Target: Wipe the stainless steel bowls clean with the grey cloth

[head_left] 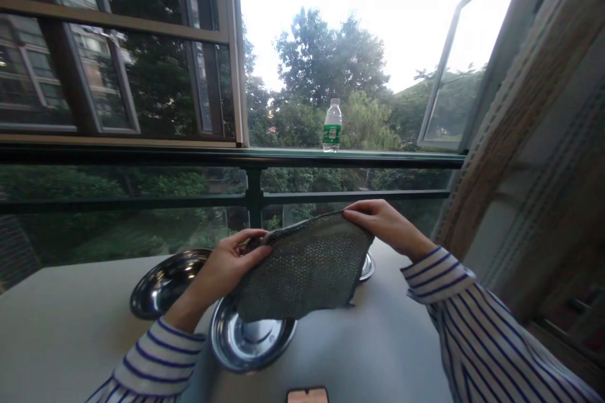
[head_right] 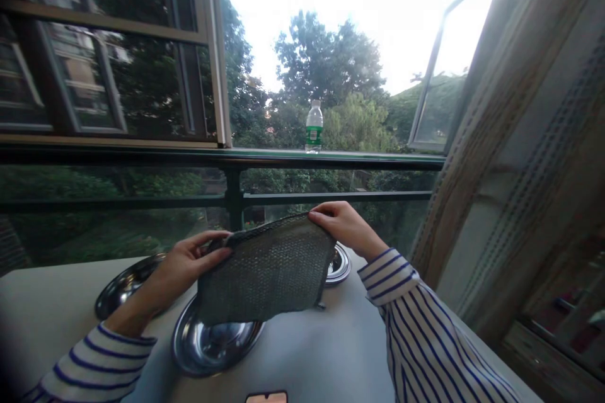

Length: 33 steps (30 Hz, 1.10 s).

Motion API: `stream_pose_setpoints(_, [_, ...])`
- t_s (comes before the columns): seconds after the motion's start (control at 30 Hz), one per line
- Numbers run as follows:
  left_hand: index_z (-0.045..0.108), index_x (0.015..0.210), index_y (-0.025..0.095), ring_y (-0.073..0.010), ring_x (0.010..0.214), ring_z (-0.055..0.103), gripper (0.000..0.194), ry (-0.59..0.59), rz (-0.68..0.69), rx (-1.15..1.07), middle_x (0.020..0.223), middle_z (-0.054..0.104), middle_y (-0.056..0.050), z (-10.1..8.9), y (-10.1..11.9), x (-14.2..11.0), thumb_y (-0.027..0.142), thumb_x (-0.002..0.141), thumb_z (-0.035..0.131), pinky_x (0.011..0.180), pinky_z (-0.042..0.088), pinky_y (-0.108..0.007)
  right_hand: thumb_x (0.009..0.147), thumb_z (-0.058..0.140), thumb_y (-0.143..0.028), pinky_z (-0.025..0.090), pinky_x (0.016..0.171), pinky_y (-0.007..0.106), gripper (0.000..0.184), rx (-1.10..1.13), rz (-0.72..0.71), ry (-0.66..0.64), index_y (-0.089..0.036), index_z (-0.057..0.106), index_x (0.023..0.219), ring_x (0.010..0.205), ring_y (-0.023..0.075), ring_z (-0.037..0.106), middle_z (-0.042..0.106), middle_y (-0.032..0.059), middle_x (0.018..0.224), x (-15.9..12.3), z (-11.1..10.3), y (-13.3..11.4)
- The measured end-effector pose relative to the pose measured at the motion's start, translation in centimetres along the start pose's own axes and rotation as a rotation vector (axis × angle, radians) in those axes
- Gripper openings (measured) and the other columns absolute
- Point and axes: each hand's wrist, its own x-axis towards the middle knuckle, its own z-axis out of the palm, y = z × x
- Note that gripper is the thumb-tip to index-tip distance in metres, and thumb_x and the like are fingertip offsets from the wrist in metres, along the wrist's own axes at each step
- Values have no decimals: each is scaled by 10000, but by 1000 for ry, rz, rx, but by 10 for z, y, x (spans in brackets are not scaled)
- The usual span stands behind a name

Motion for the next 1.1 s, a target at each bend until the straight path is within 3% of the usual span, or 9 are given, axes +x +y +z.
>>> stream_pose_setpoints(0.13, [698, 714, 180, -191, 733, 605, 210, 105, 146, 132, 685, 677, -28, -7, 6, 6, 377, 676, 637, 675, 470, -258, 698, 631, -386, 377, 553, 247, 279, 13, 3, -45, -131, 702, 786, 612, 125, 530, 647, 21, 688, -3, -2, 0])
stream_pose_setpoints(0.33, [667, 801, 174, -175, 684, 578, 276, 350, 283, 260, 714, 662, -20, -11, 23, 20, 408, 762, 527, 606, 429, -231, 671, 659, -389, 354, 537, 236, 264, 95, -17, -44, -132, 674, 733, 574, 101, 490, 597, -7, 625, -1, -3, 5])
stream_pose_setpoints(0.6, [626, 905, 206, -149, 633, 549, 279, 404, 305, 286, 699, 624, 15, -6, 18, 21, 426, 793, 495, 573, 386, -212, 640, 686, -396, 364, 557, 225, 287, 291, 16, 17, -137, 654, 760, 598, 97, 495, 592, -17, 653, -6, 0, 11])
stream_pose_setpoints(0.67, [617, 883, 205, -141, 615, 533, 261, 395, 252, 208, 657, 599, 27, -4, 12, 23, 417, 797, 491, 574, 384, -213, 620, 700, -404, 368, 553, 215, 303, 418, 57, 80, -147, 650, 774, 611, 98, 502, 601, -19, 680, -10, 11, 17])
stream_pose_setpoints(0.77, [619, 799, 185, -137, 634, 529, 222, 389, 220, 180, 652, 591, 20, -2, 5, 30, 369, 801, 493, 604, 389, -215, 616, 695, -427, 347, 480, 202, 316, 453, 133, 34, -130, 628, 702, 538, 90, 484, 572, -23, 605, -10, 29, 26])
stream_pose_setpoints(0.9, [616, 795, 194, -131, 679, 546, 203, 407, 170, 115, 691, 605, 24, -6, 8, 35, 387, 752, 567, 631, 399, -211, 656, 665, -448, 326, 417, 182, 320, 541, 163, 29, -173, 605, 809, 465, 72, 459, 549, -55, 587, -3, 36, 28])
stream_pose_setpoints(1.0, [603, 791, 169, -142, 551, 566, 306, 341, 2, -25, 615, 618, 2, -5, 2, 29, 463, 764, 527, 542, 435, -251, 768, 519, -520, 361, 429, 197, 372, 608, 172, 34, -206, 589, 956, 479, 91, 508, 592, -31, 632, -11, 46, 32])
stream_pose_setpoints(1.03, [602, 744, 155, -144, 538, 578, 281, 268, -169, -205, 594, 622, -7, -4, -3, 26, 435, 729, 590, 538, 447, -256, 800, 469, -526, 374, 427, 213, 398, 630, 212, -7, -188, 591, 971, 463, 104, 519, 593, -14, 606, -18, 53, 36])
stream_pose_setpoints(1.1, [572, 679, 140, -144, 457, 567, 200, 273, -274, -276, 505, 589, -1, -2, -16, 21, 326, 711, 637, 469, 444, -255, 824, 444, -525, 395, 431, 230, 435, 793, 424, -192, -166, 563, 1040, 435, 122, 534, 583, -7, 549, -36, 71, 46])
